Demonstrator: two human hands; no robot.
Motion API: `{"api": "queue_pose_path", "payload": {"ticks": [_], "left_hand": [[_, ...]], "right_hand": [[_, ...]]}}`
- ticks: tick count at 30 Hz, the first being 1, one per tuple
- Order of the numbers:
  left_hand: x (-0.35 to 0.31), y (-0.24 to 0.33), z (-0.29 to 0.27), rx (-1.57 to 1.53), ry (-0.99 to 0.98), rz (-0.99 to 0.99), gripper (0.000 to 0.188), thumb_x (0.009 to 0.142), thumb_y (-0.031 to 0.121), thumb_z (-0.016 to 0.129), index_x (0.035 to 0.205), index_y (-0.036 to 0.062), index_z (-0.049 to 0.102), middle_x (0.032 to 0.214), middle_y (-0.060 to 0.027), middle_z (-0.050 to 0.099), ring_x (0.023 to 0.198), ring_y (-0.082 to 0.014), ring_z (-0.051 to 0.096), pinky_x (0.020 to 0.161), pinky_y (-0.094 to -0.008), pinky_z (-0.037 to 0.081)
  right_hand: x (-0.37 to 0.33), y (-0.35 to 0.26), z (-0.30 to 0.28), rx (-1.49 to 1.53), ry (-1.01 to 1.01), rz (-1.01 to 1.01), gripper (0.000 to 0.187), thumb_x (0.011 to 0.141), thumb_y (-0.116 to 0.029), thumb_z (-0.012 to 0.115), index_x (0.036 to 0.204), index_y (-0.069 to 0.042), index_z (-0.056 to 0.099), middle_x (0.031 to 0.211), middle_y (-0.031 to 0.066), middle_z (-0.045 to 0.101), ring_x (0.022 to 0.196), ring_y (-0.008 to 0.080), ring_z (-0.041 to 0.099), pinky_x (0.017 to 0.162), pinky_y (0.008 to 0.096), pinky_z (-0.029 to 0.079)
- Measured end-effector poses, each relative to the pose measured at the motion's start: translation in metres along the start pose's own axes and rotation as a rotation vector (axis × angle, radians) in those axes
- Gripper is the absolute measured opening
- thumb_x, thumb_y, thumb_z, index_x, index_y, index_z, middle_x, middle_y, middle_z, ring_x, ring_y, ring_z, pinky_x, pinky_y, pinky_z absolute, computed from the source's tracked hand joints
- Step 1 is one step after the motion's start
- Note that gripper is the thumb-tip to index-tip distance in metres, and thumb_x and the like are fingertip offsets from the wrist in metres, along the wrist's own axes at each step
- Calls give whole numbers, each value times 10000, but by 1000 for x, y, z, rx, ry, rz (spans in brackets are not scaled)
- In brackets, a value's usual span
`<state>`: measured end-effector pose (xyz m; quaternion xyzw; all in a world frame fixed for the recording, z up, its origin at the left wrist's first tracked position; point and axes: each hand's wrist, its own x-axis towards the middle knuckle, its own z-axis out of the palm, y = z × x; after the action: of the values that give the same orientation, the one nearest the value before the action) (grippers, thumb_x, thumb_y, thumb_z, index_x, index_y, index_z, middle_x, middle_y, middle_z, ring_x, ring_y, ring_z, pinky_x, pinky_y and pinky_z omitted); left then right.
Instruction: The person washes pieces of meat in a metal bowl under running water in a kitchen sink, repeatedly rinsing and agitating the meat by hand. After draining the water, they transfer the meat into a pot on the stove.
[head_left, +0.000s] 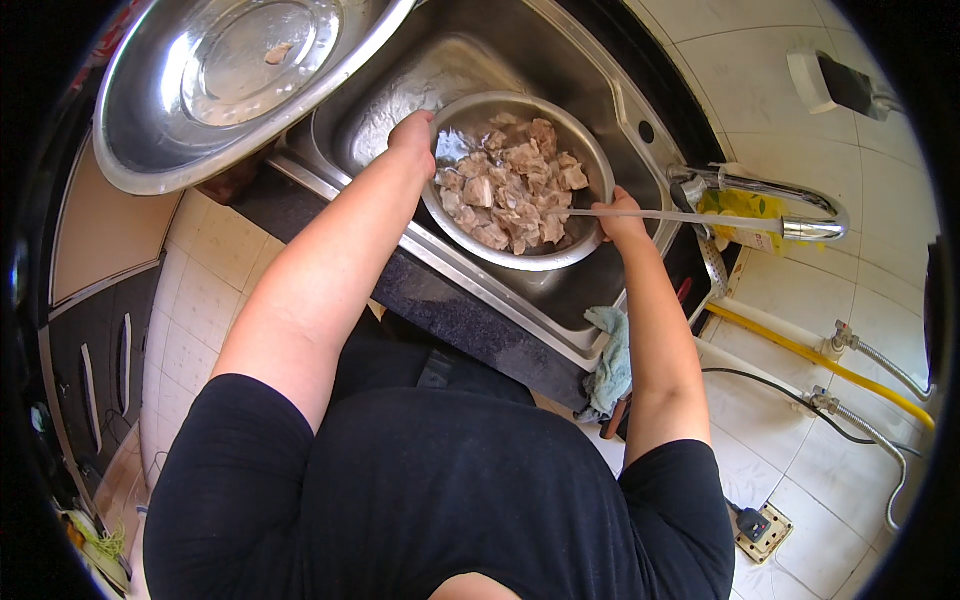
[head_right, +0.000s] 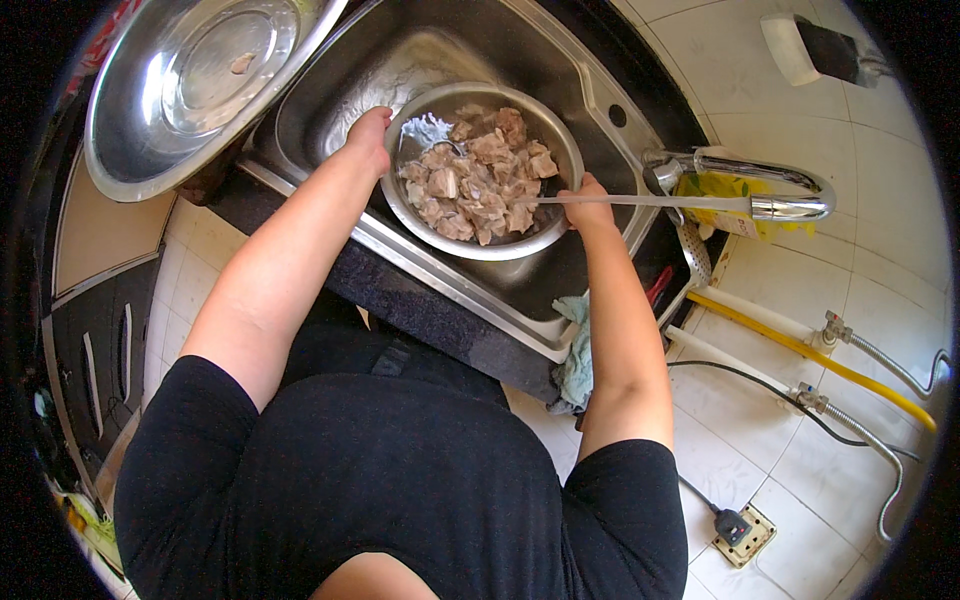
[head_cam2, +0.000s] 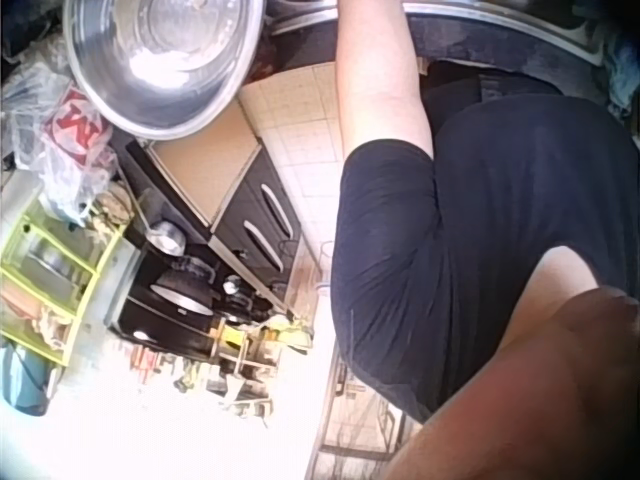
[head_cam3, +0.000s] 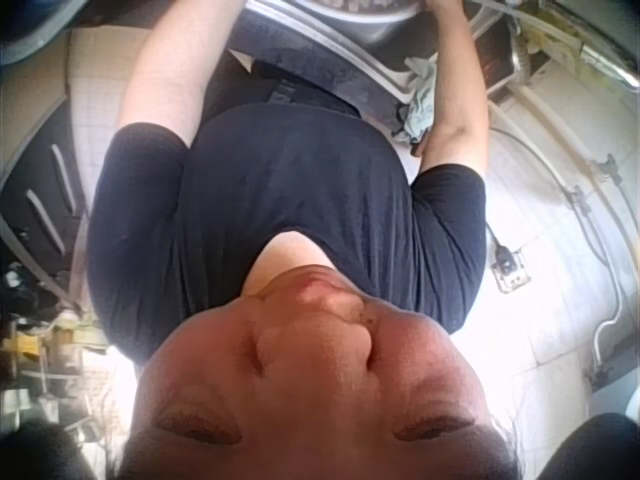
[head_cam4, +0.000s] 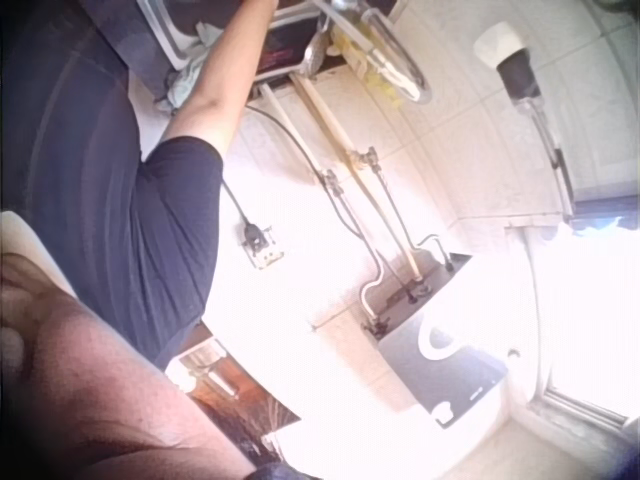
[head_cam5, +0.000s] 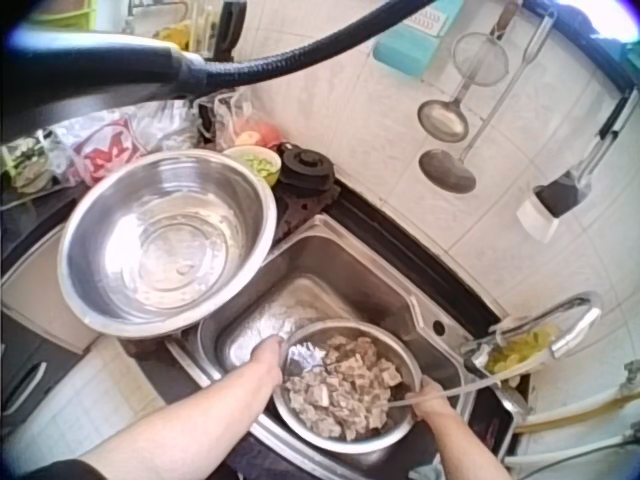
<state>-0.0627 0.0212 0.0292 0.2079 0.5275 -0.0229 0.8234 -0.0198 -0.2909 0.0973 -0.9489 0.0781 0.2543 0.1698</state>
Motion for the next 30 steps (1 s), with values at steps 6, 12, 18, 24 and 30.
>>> {"api": "queue_pose_path", "payload": {"ticks": [6,12,18,24,30], "left_hand": [[-16,1,4,9,34,-6,276,802,167,533,998,-26,511,999,-184,559,888,-306,559,775,-451,464],[22,-7,-4,44,5,-1,345,780,167,556,1044,-52,516,1056,-207,564,919,-318,567,786,-452,463],[-6,-2,3,41,-27,-44,286,792,192,539,983,-20,517,1016,-181,562,888,-304,560,799,-446,450],[-9,0,2,96,-31,-17,266,812,221,517,964,3,497,970,-157,556,873,-294,544,796,-466,442],[-18,2,5,33,-12,-47,286,787,167,532,992,-33,530,1001,-191,582,875,-313,572,781,-458,460]], "right_hand": [[-5,-3,-4,-10,14,3,441,726,-159,612,1119,8,503,836,174,624,635,247,625,495,326,508],[-14,-10,-8,6,-14,-13,355,735,-151,605,1043,8,530,784,163,619,607,241,617,462,319,500],[-6,5,-6,51,-26,-57,329,733,-146,603,1015,10,531,749,150,613,589,232,611,455,321,504],[-1,8,-6,60,-32,-62,336,735,-151,600,1025,4,530,736,139,611,580,223,606,445,319,496],[-7,4,-7,66,-35,-54,331,745,-149,603,1033,-4,531,739,125,613,580,207,601,444,309,494]]}}
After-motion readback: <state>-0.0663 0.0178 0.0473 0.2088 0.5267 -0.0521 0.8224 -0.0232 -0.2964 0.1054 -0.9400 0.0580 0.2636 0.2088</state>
